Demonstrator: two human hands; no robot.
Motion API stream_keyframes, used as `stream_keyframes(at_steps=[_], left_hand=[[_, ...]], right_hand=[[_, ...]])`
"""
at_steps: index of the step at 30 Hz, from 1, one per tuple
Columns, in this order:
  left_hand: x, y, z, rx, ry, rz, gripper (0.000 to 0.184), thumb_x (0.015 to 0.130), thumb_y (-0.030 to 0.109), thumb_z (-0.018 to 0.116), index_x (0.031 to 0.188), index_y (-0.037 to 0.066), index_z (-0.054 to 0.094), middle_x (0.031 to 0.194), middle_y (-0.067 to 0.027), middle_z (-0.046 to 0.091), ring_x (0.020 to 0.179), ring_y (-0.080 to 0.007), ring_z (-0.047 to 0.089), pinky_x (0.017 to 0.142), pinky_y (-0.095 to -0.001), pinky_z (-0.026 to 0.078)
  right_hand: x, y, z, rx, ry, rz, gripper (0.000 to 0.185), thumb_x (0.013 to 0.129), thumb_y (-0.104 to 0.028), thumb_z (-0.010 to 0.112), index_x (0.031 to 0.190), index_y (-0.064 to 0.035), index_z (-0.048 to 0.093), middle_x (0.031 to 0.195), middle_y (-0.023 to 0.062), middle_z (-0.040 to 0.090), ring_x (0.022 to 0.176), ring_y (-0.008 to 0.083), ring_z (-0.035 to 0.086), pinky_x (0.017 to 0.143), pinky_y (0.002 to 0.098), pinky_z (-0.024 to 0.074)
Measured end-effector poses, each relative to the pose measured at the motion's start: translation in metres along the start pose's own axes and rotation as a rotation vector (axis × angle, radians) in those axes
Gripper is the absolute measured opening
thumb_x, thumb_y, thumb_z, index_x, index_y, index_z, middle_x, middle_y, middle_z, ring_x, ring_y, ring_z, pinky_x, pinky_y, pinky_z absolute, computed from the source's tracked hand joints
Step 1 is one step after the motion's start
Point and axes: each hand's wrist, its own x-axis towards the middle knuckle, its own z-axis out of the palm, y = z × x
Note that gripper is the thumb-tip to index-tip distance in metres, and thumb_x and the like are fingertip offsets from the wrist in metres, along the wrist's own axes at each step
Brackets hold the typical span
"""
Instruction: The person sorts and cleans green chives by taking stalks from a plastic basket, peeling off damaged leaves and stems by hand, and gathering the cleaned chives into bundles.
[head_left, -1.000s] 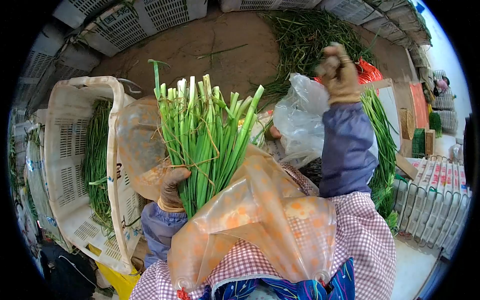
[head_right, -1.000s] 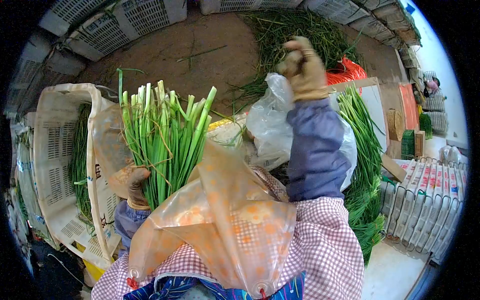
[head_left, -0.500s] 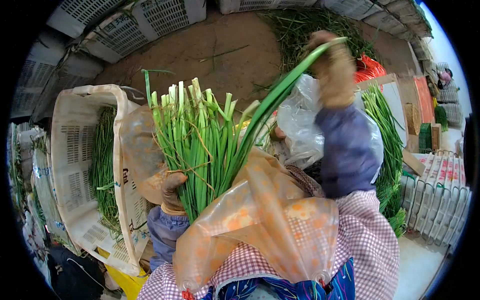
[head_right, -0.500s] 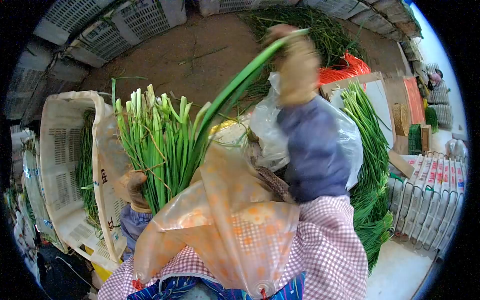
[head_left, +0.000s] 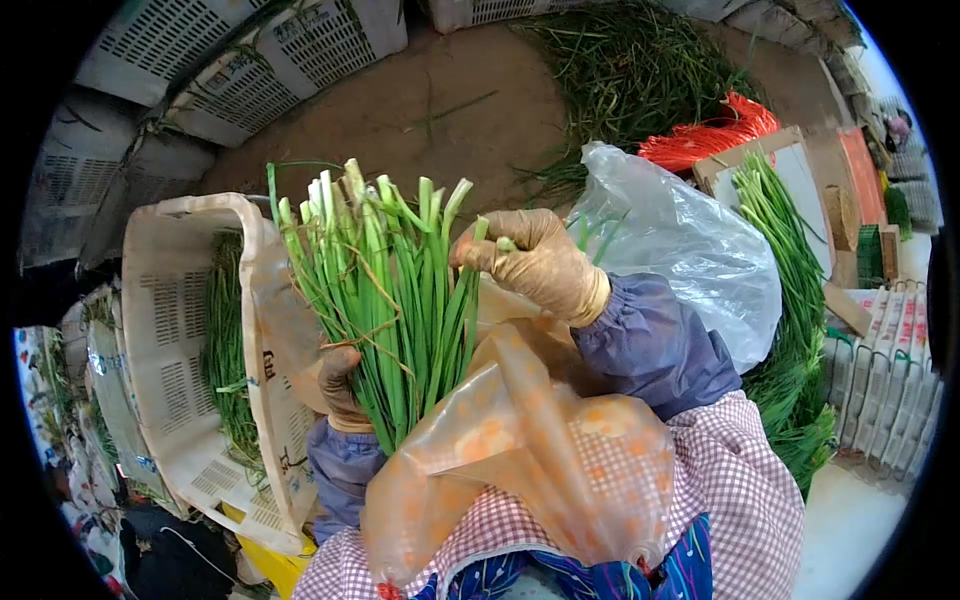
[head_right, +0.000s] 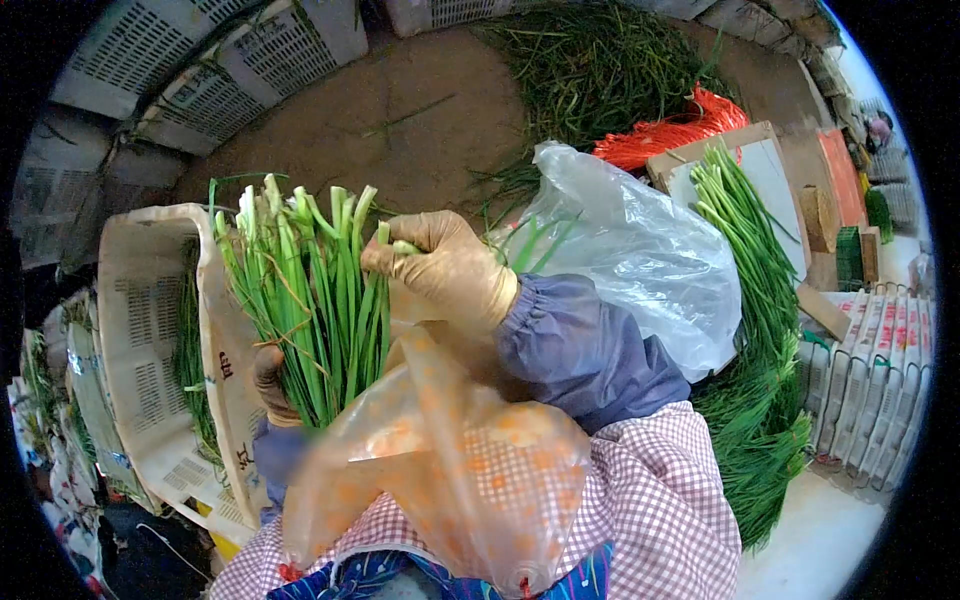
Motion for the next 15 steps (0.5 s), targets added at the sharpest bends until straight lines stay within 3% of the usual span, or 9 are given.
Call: stream_keyframes(at_steps=[1,3,4,5,7,8,10,12,15], left_hand=[[0.001,0.001,-0.001,-0.051,-0.067,0.03,0.06,0.069,0.014,0.059,0.124,-0.003,0.041,0.111,-0.021,0.056,0.094,-0.0336,0.06,0.078,-0.0451,0.055],[0.002,0.004,-0.007,-0.065,-0.127,0.085,0.061,0.071,0.014,0.059,0.126,-0.001,0.039,0.114,-0.0204,0.055,0.093,-0.0334,0.061,0.073,-0.0429,0.057],[0.003,0.005,-0.004,-0.057,-0.131,0.09,0.061,0.071,0.014,0.059,0.126,-0.001,0.039,0.114,-0.0204,0.055,0.093,-0.0334,0.061,0.073,-0.0429,0.057],[0.002,0.001,0.001,-0.056,-0.121,0.141,0.062,0.071,0.014,0.059,0.127,-0.001,0.038,0.116,-0.0202,0.054,0.093,-0.0337,0.061,0.075,-0.0434,0.056],[0.0,0.0,-0.002,-0.058,-0.086,0.175,0.066,0.071,0.015,0.061,0.13,0.001,0.036,0.119,-0.0195,0.051,0.096,-0.0344,0.059,0.081,-0.0456,0.053],[0.0,0.0,-0.001,-0.061,-0.09,0.176,0.066,0.071,0.015,0.061,0.13,0.001,0.036,0.119,-0.0195,0.051,0.096,-0.0344,0.059,0.081,-0.0456,0.053],[0.001,0.001,0.005,-0.125,-0.107,0.149,0.066,0.071,0.015,0.061,0.131,0.001,0.035,0.12,-0.0194,0.051,0.098,-0.0347,0.059,0.086,-0.047,0.051],[0.001,0.001,0.006,-0.117,-0.099,0.145,0.066,0.071,0.015,0.06,0.131,0.001,0.036,0.12,-0.0194,0.052,0.099,-0.0344,0.058,0.086,-0.0474,0.05],[0.005,0.001,-0.013,-0.109,-0.088,0.084,0.064,0.071,0.015,0.061,0.129,0.0,0.038,0.119,-0.0207,0.052,0.1,-0.0344,0.058,0.086,-0.0473,0.05]], right_hand=[[0.002,0.002,0.002,0.127,-0.006,-0.087,0.021,0.082,-0.026,0.065,0.088,-0.0063,0.066,0.074,-0.0034,0.058,0.063,0.0029,0.047,0.056,0.0186,0.0384],[0.016,0.001,-0.017,0.095,0.138,-0.071,0.02,0.086,-0.027,0.059,0.084,-0.0078,0.066,0.074,-0.0027,0.058,0.061,0.0035,0.048,0.054,0.0182,0.0377],[0.023,-0.008,-0.039,-0.097,0.271,-0.212,0.023,0.089,-0.027,0.053,0.082,-0.009,0.065,0.075,-0.0013,0.059,0.062,0.0058,0.049,0.054,0.0195,0.0387],[0.035,-0.011,-0.072,-0.288,0.475,-0.374,0.027,0.091,-0.029,0.048,0.082,-0.0095,0.064,0.075,0.0006,0.06,0.064,0.0087,0.051,0.055,0.0215,0.0404],[0.054,-0.006,-0.154,-0.27,0.862,-0.725,0.023,0.092,-0.023,0.045,0.085,-0.0075,0.06,0.081,0.0033,0.062,0.066,0.0123,0.055,0.055,0.0266,0.0456],[0.05,-0.021,-0.176,-0.357,1.106,-0.706,0.026,0.093,-0.025,0.048,0.078,-0.0072,0.059,0.078,0.0027,0.063,0.069,0.0127,0.055,0.064,0.0295,0.0455],[0.045,-0.035,-0.157,-0.115,0.889,-0.737,0.027,0.092,-0.029,0.051,0.081,-0.0068,0.061,0.078,0.0011,0.062,0.067,0.0094,0.053,0.059,0.0251,0.0445],[0.038,-0.031,-0.111,-0.377,0.586,-0.479,0.023,0.088,-0.028,0.058,0.086,-0.0063,0.063,0.077,0.0004,0.06,0.064,0.0069,0.051,0.056,0.0212,0.0426],[0.036,-0.014,-0.038,-0.13,0.13,-0.152,0.021,0.083,-0.026,0.065,0.089,-0.0067,0.065,0.073,-0.0011,0.058,0.062,0.0047,0.048,0.054,0.0209,0.0404]])
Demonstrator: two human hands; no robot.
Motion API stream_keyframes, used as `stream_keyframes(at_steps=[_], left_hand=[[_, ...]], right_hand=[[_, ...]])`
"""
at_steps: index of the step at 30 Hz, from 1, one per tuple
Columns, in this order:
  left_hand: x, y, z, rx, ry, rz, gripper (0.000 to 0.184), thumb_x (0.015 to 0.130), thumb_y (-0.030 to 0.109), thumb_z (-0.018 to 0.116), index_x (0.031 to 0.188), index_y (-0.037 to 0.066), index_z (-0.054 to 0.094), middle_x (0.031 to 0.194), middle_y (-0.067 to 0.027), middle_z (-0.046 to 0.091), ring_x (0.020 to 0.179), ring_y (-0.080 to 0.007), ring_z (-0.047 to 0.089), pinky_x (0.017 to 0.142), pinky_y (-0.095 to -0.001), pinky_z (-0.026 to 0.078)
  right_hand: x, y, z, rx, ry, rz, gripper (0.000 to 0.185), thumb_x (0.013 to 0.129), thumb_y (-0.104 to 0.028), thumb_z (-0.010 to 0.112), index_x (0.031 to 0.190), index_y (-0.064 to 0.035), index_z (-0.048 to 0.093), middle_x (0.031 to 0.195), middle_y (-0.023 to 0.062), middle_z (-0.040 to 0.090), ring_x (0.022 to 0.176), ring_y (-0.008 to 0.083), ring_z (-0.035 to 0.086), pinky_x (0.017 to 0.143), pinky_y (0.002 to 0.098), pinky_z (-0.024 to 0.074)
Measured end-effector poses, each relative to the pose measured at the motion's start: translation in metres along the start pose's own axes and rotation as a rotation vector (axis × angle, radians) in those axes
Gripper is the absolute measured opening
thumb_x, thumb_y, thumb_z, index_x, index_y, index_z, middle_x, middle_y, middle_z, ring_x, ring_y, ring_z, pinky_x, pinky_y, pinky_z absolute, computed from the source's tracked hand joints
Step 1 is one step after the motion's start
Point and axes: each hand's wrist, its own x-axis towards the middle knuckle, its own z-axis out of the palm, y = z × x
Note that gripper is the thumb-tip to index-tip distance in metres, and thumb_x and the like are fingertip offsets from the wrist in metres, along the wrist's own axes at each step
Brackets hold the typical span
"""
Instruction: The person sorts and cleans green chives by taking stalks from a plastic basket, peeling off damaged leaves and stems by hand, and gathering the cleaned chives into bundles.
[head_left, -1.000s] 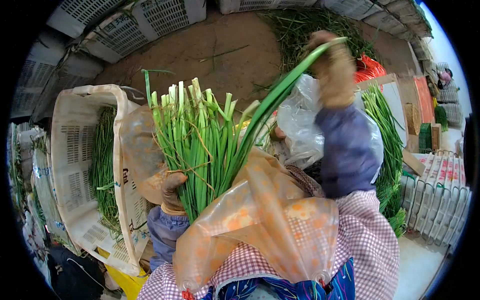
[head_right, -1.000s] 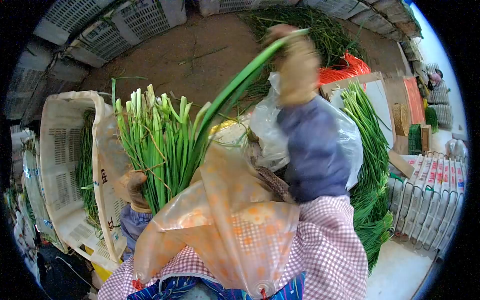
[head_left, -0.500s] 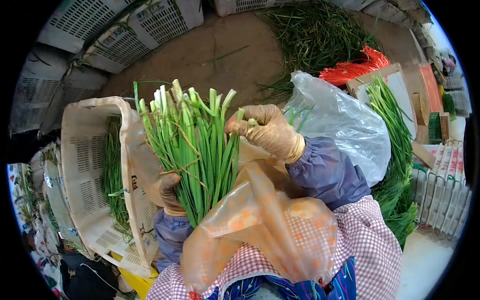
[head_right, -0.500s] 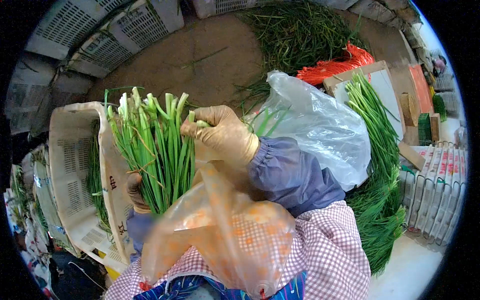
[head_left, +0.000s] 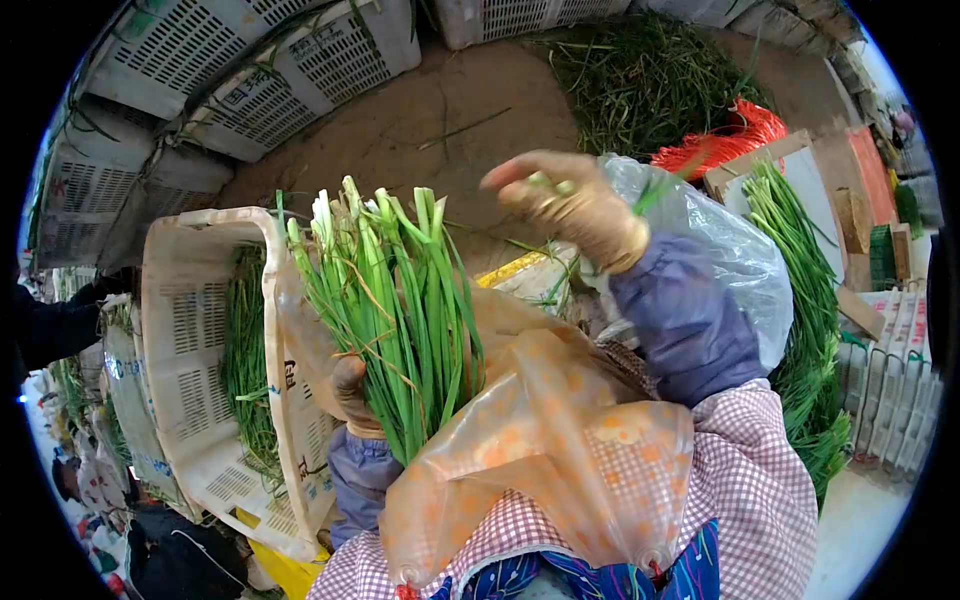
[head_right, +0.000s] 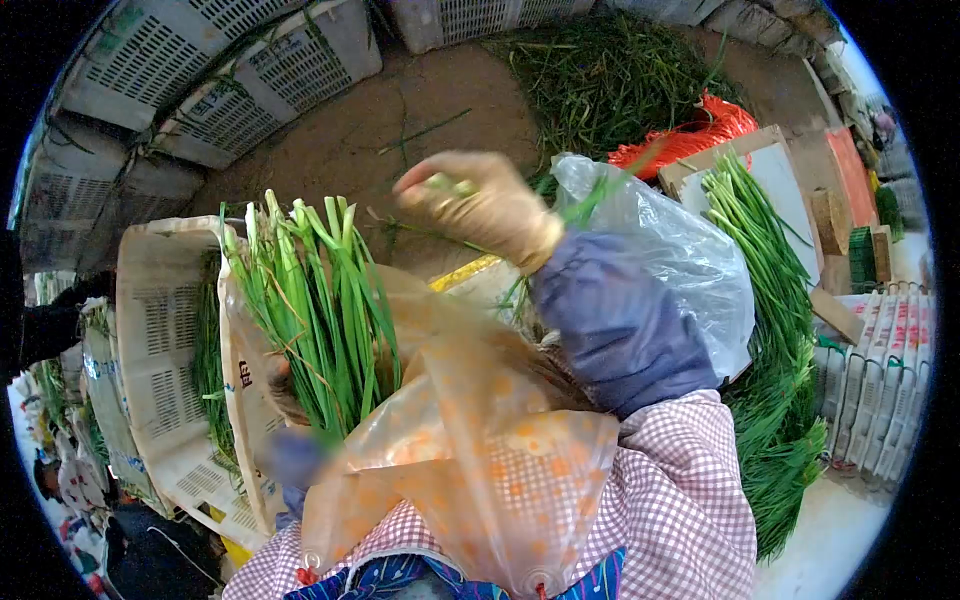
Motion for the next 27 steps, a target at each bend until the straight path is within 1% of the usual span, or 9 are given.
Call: stream_keyframes(at_steps=[3,4,8,15,16,19,20,24,27], left_hand=[[0.003,0.004,-0.021,-0.005,-0.128,-0.068,0.063,0.071,0.016,0.061,0.128,-0.002,0.039,0.118,-0.0222,0.053,0.1,-0.0338,0.058,0.086,-0.0471,0.051],[0.002,0.005,-0.02,0.038,-0.119,-0.038,0.064,0.072,0.018,0.062,0.128,-0.002,0.039,0.118,-0.0226,0.052,0.101,-0.0341,0.058,0.087,-0.0478,0.05],[0.0,0.006,-0.002,0.069,-0.106,0.023,0.065,0.072,0.021,0.062,0.128,-0.002,0.038,0.118,-0.0231,0.052,0.101,-0.0346,0.057,0.087,-0.0489,0.049],[0.006,0.006,0.002,0.025,-0.133,0.025,0.067,0.072,0.023,0.062,0.128,-0.002,0.037,0.118,-0.0231,0.052,0.101,-0.0352,0.057,0.088,-0.0497,0.048],[0.006,0.007,0.003,0.027,-0.139,0.023,0.067,0.072,0.024,0.062,0.128,-0.002,0.037,0.118,-0.023,0.052,0.101,-0.0353,0.057,0.088,-0.0499,0.048],[0.006,0.006,0.001,0.02,-0.149,0.022,0.067,0.072,0.024,0.062,0.129,-0.002,0.036,0.118,-0.023,0.052,0.101,-0.0355,0.057,0.088,-0.0503,0.048],[0.005,0.007,0.002,0.013,-0.154,0.024,0.068,0.072,0.025,0.063,0.129,-0.002,0.036,0.118,-0.023,0.052,0.101,-0.0356,0.057,0.088,-0.0504,0.048],[0.006,0.005,0.006,0.008,-0.169,0.032,0.069,0.073,0.026,0.063,0.129,-0.002,0.036,0.118,-0.023,0.052,0.101,-0.036,0.056,0.088,-0.0509,0.048],[0.007,0.005,0.005,0.0,-0.179,0.033,0.069,0.073,0.027,0.063,0.129,-0.002,0.035,0.118,-0.023,0.052,0.102,-0.0362,0.056,0.088,-0.0513,0.047]], right_hand=[[-0.001,-0.019,0.042,0.372,-0.102,0.371,0.018,0.081,-0.023,0.067,0.087,-0.0056,0.065,0.069,-0.0013,0.058,0.054,0.0034,0.045,0.046,0.0195,0.0344],[0.0,-0.013,0.049,0.543,-0.137,0.365,0.016,0.082,-0.02,0.066,0.084,-0.0052,0.062,0.067,-0.0012,0.057,0.048,0.0037,0.042,0.042,0.0181,0.0309],[-0.003,0.007,0.041,0.68,-0.286,0.391,0.01,0.082,-0.014,0.064,0.084,-0.0068,0.057,0.062,-0.003,0.052,0.046,0.0035,0.041,0.04,0.0183,0.0296],[-0.02,0.028,0.021,0.341,-0.155,0.277,0.009,0.083,-0.013,0.062,0.085,-0.0061,0.057,0.068,-0.0005,0.055,0.049,0.0038,0.045,0.041,0.0184,0.0329],[-0.021,0.023,0.022,0.515,-0.192,0.269,0.01,0.082,-0.012,0.062,0.089,-0.0056,0.059,0.069,0.0004,0.056,0.05,0.0038,0.045,0.041,0.0182,0.0326],[-0.018,0.009,0.026,0.561,-0.254,0.252,0.016,0.082,-0.013,0.062,0.096,-0.0048,0.061,0.07,0.0007,0.056,0.05,0.0041,0.045,0.043,0.0181,0.0335],[-0.016,0.009,0.021,0.509,-0.369,0.262,0.021,0.083,-0.016,0.061,0.101,-0.0046,0.062,0.071,0.001,0.056,0.052,0.0046,0.046,0.045,0.0186,0.0349],[-0.01,0.019,0.017,0.441,-0.395,0.271,0.027,0.078,-0.026,0.067,0.095,-0.004,0.063,0.075,0.0005,0.062,0.06,0.0061,0.054,0.049,0.0187,0.0392],[-0.01,0.031,0.027,0.558,-0.198,0.252,0.019,0.085,-0.026,0.059,0.085,-0.0075,0.064,0.069,-0.0016,0.056,0.055,0.0057,0.047,0.047,0.0205,0.035]])
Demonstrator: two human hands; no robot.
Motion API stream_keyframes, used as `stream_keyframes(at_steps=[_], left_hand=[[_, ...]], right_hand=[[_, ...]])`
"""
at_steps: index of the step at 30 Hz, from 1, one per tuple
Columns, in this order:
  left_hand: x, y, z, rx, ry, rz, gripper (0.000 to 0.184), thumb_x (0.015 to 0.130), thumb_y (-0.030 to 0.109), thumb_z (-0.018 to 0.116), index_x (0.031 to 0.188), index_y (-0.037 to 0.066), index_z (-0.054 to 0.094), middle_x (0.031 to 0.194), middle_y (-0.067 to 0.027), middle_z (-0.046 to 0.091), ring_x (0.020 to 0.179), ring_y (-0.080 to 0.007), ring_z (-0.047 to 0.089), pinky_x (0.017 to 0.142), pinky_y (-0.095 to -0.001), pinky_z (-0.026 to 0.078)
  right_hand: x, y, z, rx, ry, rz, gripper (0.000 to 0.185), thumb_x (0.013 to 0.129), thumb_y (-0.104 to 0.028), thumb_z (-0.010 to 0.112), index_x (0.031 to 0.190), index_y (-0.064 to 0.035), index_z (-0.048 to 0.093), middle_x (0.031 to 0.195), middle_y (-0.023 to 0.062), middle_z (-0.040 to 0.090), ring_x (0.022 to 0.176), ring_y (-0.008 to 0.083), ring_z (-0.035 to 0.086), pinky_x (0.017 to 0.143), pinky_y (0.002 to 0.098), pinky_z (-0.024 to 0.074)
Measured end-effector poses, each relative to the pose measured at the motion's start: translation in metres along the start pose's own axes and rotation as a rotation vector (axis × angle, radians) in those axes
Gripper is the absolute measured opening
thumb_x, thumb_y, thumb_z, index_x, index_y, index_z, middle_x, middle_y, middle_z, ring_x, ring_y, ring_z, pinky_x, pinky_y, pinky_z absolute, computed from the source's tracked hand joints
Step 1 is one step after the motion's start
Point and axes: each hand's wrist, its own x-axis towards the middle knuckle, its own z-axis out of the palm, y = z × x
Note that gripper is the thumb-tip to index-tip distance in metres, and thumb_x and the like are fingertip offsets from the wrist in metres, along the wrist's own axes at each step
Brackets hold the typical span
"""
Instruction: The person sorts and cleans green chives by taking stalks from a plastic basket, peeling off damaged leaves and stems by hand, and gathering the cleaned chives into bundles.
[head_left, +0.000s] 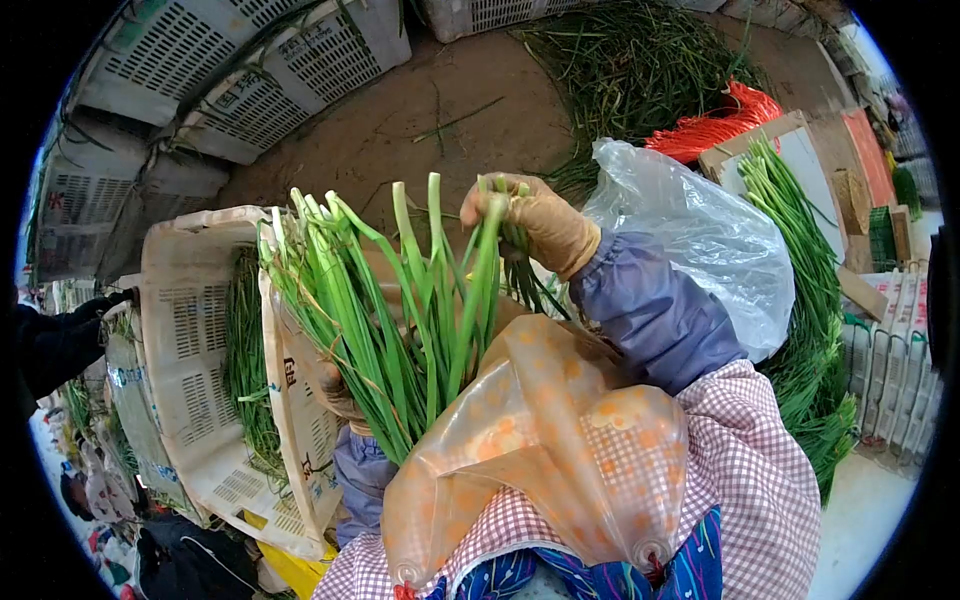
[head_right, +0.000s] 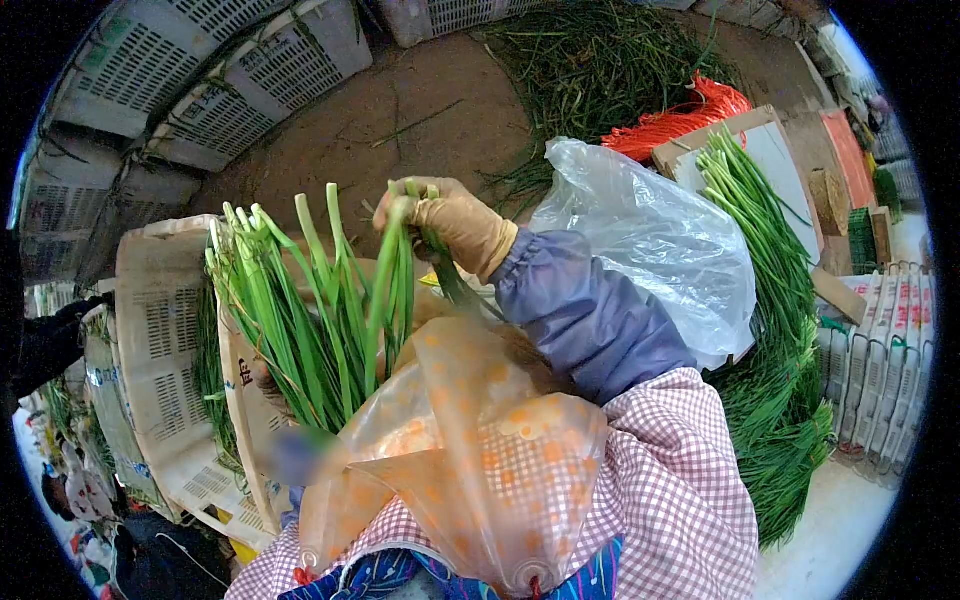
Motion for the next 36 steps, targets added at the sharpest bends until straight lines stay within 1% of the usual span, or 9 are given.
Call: stream_keyframes(at_steps=[6,10,12,16,20,28,30,32,36], left_hand=[[0.001,0.001,0.002,-0.012,-0.005,0.008,0.071,0.073,0.028,0.063,0.13,-0.002,0.034,0.117,-0.023,0.052,0.102,-0.0367,0.056,0.089,-0.052,0.047],[0.001,0.002,0.004,-0.021,-0.001,0.014,0.071,0.073,0.029,0.063,0.13,-0.002,0.034,0.117,-0.023,0.052,0.102,-0.037,0.056,0.089,-0.0525,0.047],[0.001,0.001,0.006,-0.024,0.002,0.018,0.072,0.073,0.03,0.063,0.13,-0.002,0.033,0.117,-0.023,0.052,0.102,-0.0372,0.056,0.089,-0.0528,0.046],[0.001,-0.002,0.007,-0.034,0.012,0.016,0.073,0.073,0.031,0.063,0.131,-0.002,0.033,0.117,-0.023,0.052,0.102,-0.0375,0.055,0.089,-0.0533,0.046],[-0.005,-0.002,0.012,-0.034,0.016,0.042,0.074,0.073,0.032,0.063,0.131,-0.002,0.032,0.117,-0.023,0.052,0.102,-0.0379,0.055,0.089,-0.0538,0.046],[-0.01,-0.007,0.004,-0.098,0.009,0.069,0.075,0.074,0.032,0.063,0.132,-0.002,0.031,0.115,-0.0234,0.052,0.102,-0.0388,0.055,0.089,-0.055,0.046],[-0.012,-0.006,-0.003,-0.092,-0.048,0.053,0.074,0.074,0.031,0.063,0.132,-0.002,0.031,0.114,-0.0238,0.052,0.103,-0.039,0.054,0.089,-0.0552,0.046],[-0.01,-0.006,0.002,-0.113,-0.074,0.065,0.074,0.074,0.031,0.063,0.131,-0.003,0.031,0.114,-0.0244,0.052,0.104,-0.0396,0.054,0.089,-0.0556,0.046],[-0.006,-0.009,0.002,-0.164,-0.108,0.092,0.073,0.074,0.029,0.063,0.131,-0.003,0.03,0.115,-0.0253,0.052,0.104,-0.0406,0.053,0.089,-0.056,0.045]], right_hand=[[0.02,-0.022,-0.05,0.069,0.549,-0.613,0.029,0.091,-0.033,0.049,0.084,-0.005,0.056,0.073,0.009,0.062,0.06,0.0177,0.06,0.054,0.0298,0.0524],[0.003,-0.054,-0.116,-0.147,0.972,-1.005,0.022,0.089,-0.027,0.056,0.084,-0.0054,0.06,0.064,0.0033,0.055,0.053,0.011,0.051,0.049,0.0245,0.0463],[-0.003,-0.046,-0.084,-0.659,0.911,-0.822,0.013,0.085,-0.022,0.062,0.084,-0.0082,0.062,0.061,-0.0051,0.051,0.05,0.003,0.039,0.045,0.0188,0.0359],[-0.03,-0.033,-0.001,-0.182,0.143,0.133,0.026,0.079,-0.023,0.069,0.098,-0.0055,0.065,0.071,-0.006,0.058,0.063,0.0015,0.048,0.054,0.0158,0.0369],[-0.016,-0.017,0.018,-0.248,0.181,0.126,0.02,0.085,-0.025,0.061,0.086,-0.0065,0.068,0.068,-0.0016,0.059,0.058,0.0049,0.049,0.051,0.0181,0.0385],[0.015,-0.041,-0.041,-0.506,0.677,-0.78,0.014,0.087,-0.016,0.058,0.092,-0.007,0.067,0.08,0.0027,0.062,0.071,0.0099,0.058,0.062,0.0212,0.0487],[0.023,-0.067,-0.072,-1.206,0.654,-1.125,0.017,0.086,-0.018,0.06,0.097,-0.0054,0.066,0.093,0.0053,0.062,0.08,0.0129,0.059,0.071,0.0213,0.0489],[0.024,-0.078,-0.094,-1.204,0.864,-0.761,0.017,0.085,-0.02,0.062,0.093,-0.0065,0.068,0.098,0.0089,0.062,0.083,0.0156,0.059,0.073,0.0231,0.0469],[0.03,-0.059,-0.081,-0.883,0.536,-0.502,0.019,0.084,-0.025,0.064,0.089,-0.0066,0.068,0.086,0.0013,0.065,0.081,0.0102,0.057,0.075,0.0249,0.0449]])
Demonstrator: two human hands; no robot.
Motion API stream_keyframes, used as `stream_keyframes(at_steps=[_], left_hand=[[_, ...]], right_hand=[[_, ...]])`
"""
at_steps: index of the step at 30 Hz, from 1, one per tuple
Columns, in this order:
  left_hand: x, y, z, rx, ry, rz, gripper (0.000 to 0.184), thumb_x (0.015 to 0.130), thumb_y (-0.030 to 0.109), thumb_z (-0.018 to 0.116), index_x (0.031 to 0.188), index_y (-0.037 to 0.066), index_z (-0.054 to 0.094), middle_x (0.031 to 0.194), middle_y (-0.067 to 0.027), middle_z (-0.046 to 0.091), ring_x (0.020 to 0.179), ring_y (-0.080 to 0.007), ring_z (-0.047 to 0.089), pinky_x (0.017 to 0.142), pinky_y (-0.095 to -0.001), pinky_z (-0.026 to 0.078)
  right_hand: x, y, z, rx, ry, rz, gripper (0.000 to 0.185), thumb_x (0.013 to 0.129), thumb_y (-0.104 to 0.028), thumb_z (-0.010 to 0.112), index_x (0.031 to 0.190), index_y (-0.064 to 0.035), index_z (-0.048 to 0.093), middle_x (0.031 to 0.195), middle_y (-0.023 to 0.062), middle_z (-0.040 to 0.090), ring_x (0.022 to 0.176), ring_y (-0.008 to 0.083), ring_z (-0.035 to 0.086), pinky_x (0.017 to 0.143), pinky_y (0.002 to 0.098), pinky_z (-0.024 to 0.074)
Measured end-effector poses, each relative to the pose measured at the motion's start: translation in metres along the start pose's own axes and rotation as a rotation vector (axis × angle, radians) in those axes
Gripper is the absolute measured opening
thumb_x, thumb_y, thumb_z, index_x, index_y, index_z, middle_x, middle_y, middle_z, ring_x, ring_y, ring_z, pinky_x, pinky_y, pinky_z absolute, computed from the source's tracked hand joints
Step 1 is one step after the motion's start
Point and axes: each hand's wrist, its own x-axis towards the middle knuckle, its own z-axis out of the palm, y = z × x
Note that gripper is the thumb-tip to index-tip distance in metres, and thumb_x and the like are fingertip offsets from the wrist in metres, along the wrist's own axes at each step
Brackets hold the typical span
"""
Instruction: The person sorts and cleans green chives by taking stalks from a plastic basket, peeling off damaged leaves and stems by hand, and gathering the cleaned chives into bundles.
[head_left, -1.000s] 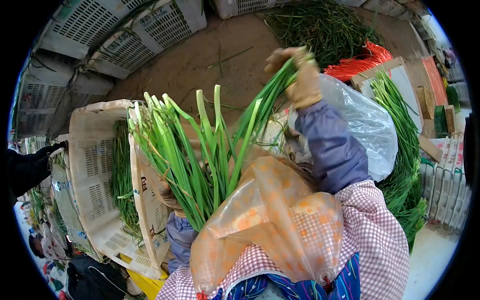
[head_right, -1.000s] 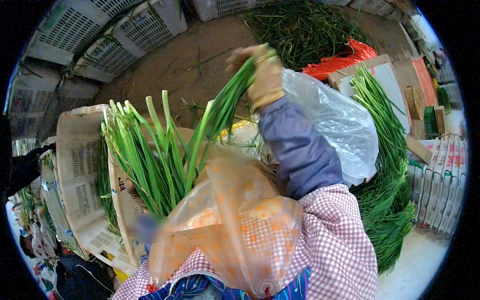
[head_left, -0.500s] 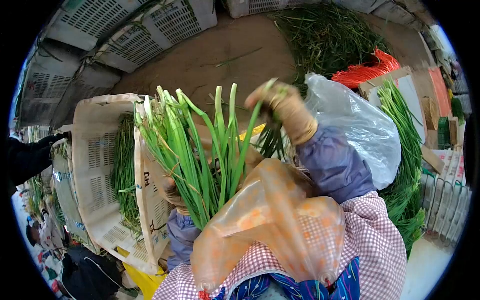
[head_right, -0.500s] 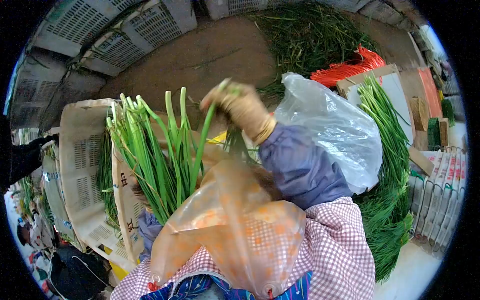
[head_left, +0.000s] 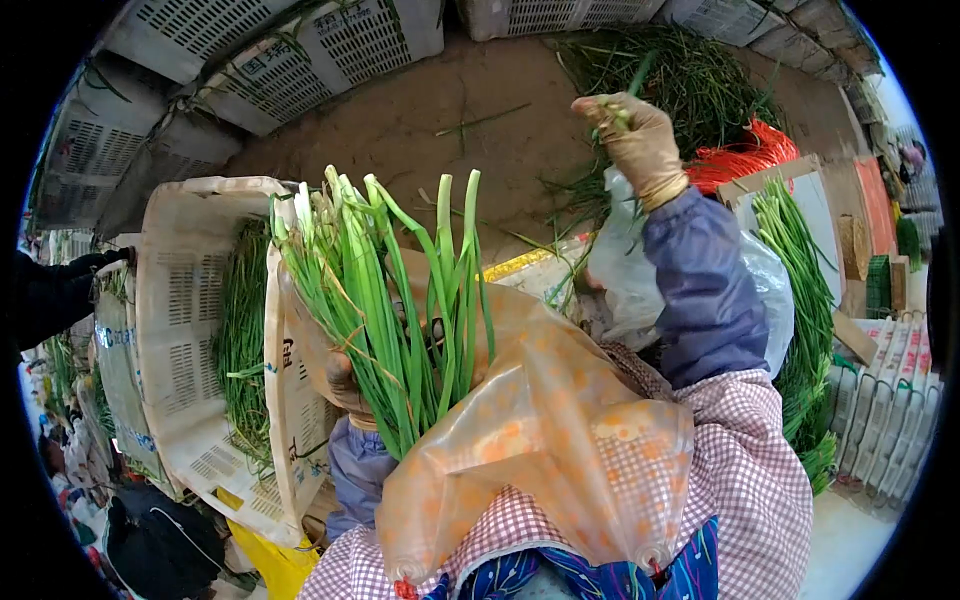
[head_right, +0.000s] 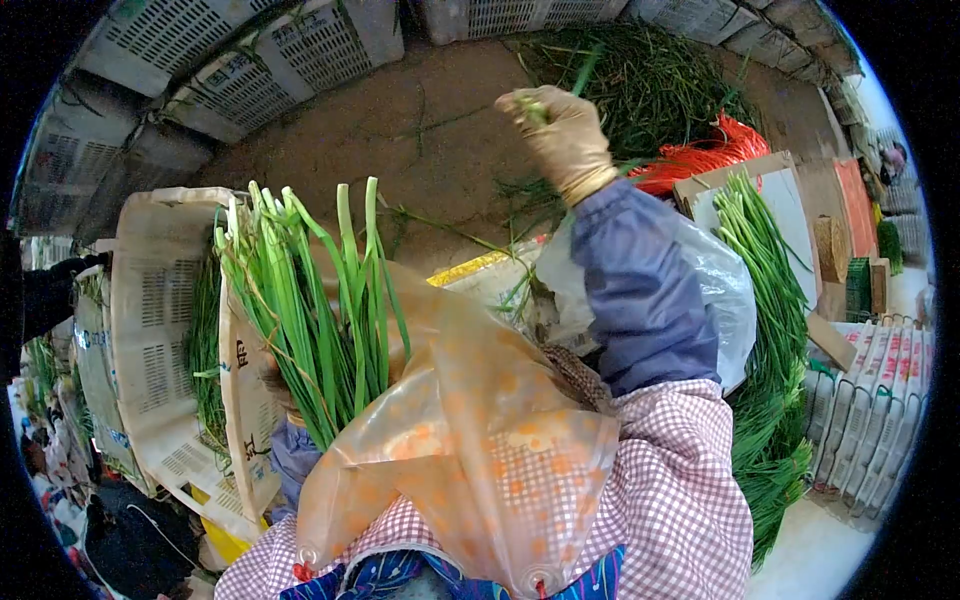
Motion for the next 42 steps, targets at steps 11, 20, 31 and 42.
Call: stream_keyframes(at_steps=[11,20,31,42], left_hand=[[0.001,0.002,0.005,0.032,0.06,-0.021,0.074,0.073,0.029,0.064,0.131,-0.004,0.031,0.116,-0.0249,0.051,0.104,-0.0405,0.054,0.089,-0.0554,0.046],[0.003,0.005,0.007,0.021,0.051,-0.038,0.074,0.073,0.029,0.064,0.13,-0.004,0.031,0.117,-0.0246,0.05,0.103,-0.0405,0.054,0.089,-0.0548,0.046],[0.001,0.001,0.008,0.034,0.144,-0.072,0.074,0.07,0.026,0.062,0.13,-0.004,0.031,0.125,-0.0234,0.045,0.107,-0.0388,0.052,0.091,-0.0561,0.043],[0.008,0.001,0.037,-0.172,0.016,-0.355,0.086,0.069,0.037,0.064,0.134,-0.005,0.026,0.129,-0.0332,0.036,0.114,-0.044,0.045,0.097,-0.0534,0.038]], right_hand=[[-0.031,-0.046,0.02,0.76,-0.347,0.512,0.024,0.088,-0.026,0.058,0.089,-0.0035,0.066,0.062,0.001,0.055,0.044,0.006,0.043,0.036,0.0195,0.0302],[-0.025,-0.023,0.019,0.388,-0.138,0.341,0.03,0.087,-0.026,0.059,0.101,-0.0003,0.061,0.067,0.0014,0.059,0.051,0.0034,0.049,0.041,0.0163,0.0341],[-0.064,-0.094,0.086,0.651,-0.393,0.405,0.02,0.086,-0.023,0.06,0.085,-0.0031,0.065,0.07,-0.0011,0.059,0.056,0.0054,0.048,0.051,0.0186,0.0376],[0.001,-0.075,0.009,0.303,-0.135,0.059,0.012,0.087,-0.017,0.058,0.087,-0.0071,0.065,0.074,0.0024,0.062,0.061,0.0083,0.055,0.055,0.0226,0.0443]])
